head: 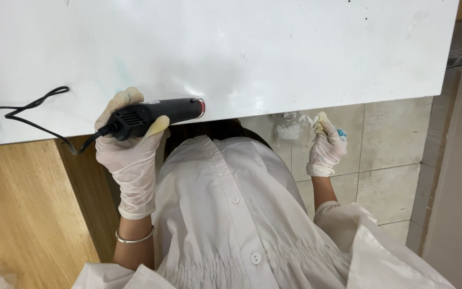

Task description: Cleaning wax residue from a workshop table using a heat gun and a cloth.

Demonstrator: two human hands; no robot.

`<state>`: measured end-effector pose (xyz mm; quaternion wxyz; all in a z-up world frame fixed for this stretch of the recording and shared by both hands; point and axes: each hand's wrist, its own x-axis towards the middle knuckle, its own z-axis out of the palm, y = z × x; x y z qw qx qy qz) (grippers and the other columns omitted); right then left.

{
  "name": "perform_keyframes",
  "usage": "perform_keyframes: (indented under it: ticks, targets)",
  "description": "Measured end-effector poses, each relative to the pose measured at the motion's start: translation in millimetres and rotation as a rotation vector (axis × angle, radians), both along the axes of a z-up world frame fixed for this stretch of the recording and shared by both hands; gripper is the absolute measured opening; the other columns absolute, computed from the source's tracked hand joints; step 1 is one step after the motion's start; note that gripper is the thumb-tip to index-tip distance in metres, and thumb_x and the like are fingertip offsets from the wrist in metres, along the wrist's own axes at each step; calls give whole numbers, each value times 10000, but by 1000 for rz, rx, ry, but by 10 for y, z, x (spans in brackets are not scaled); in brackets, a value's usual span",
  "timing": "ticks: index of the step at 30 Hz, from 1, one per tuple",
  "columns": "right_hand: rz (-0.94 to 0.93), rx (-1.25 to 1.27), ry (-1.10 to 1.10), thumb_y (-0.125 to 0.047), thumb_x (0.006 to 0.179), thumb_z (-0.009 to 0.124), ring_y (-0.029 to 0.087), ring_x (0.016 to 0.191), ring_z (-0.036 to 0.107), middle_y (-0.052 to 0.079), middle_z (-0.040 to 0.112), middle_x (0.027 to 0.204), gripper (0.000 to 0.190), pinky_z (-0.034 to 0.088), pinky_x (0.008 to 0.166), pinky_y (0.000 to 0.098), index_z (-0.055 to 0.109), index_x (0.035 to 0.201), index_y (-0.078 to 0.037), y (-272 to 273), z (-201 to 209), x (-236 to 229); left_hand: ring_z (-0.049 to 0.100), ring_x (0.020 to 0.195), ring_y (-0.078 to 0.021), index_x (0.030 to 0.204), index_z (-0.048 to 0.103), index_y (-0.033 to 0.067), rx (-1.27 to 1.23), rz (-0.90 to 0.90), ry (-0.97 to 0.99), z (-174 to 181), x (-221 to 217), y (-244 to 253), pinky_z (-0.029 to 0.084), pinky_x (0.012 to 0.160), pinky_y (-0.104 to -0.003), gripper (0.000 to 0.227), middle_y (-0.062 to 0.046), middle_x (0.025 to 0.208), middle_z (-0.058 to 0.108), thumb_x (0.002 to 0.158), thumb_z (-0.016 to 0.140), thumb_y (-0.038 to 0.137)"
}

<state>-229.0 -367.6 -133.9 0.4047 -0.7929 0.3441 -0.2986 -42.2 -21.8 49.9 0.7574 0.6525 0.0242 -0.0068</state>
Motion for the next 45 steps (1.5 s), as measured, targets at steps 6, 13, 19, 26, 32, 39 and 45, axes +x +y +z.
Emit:
perform_keyframes:
  ticks: [6,13,19,26,32,39,45]
  targets:
    - [-2,40,6,68,946,765,113,941,670,63,750,1065,207,551,850,225,770,1136,-17,-106,131,-86,595,1256,-196,1397,558,32,-17,35,-28,-140,-181,-154,521,1178,-352,608,-95,1337,605,893,874,-96]
    - [-57,53,13,58,930,780,96,884,636,47,736,1017,213,531,779,222,778,1129,-16,-151,-30,-345,598,1256,-204,1420,538,41,11,12,-81,-237,-303,-295,525,1176,-354,646,-103,1344,611,892,881,-103]
    - [-53,21,28,60,934,785,95,852,620,47,724,1013,199,518,728,230,783,1116,-22,-214,-12,-365,602,1276,-210,1373,551,36,-65,30,-83,-300,-354,-397,529,1180,-362,594,-104,1356,604,897,880,-98]
    - [-75,101,26,54,942,763,77,817,623,44,723,1025,185,518,652,210,775,1109,-24,-285,-29,-437,602,1276,-206,1409,555,62,-45,8,-78,-321,-388,-482,539,1159,-353,623,-121,1364,619,902,876,-105]
    - [-82,126,14,56,942,763,80,831,623,52,721,1040,189,515,670,210,773,1116,-18,-282,-40,-450,597,1277,-204,1404,554,61,-68,-1,-60,-326,-384,-555,535,1160,-351,619,-114,1362,611,900,871,-111]
    - [-47,94,-3,59,947,762,94,880,634,49,712,1041,177,526,726,227,770,1107,-17,-324,-151,-524,595,1284,-203,1372,561,45,-96,-21,-52,-367,-363,-614,522,1188,-355,580,-87,1359,592,908,872,-110]
    - [-76,85,8,58,936,773,95,861,621,38,699,1007,184,520,722,228,773,1103,-20,-296,-123,-494,599,1283,-202,1389,563,57,-126,-18,18,-349,-352,-708,522,1187,-360,618,-86,1401,594,876,881,-75]
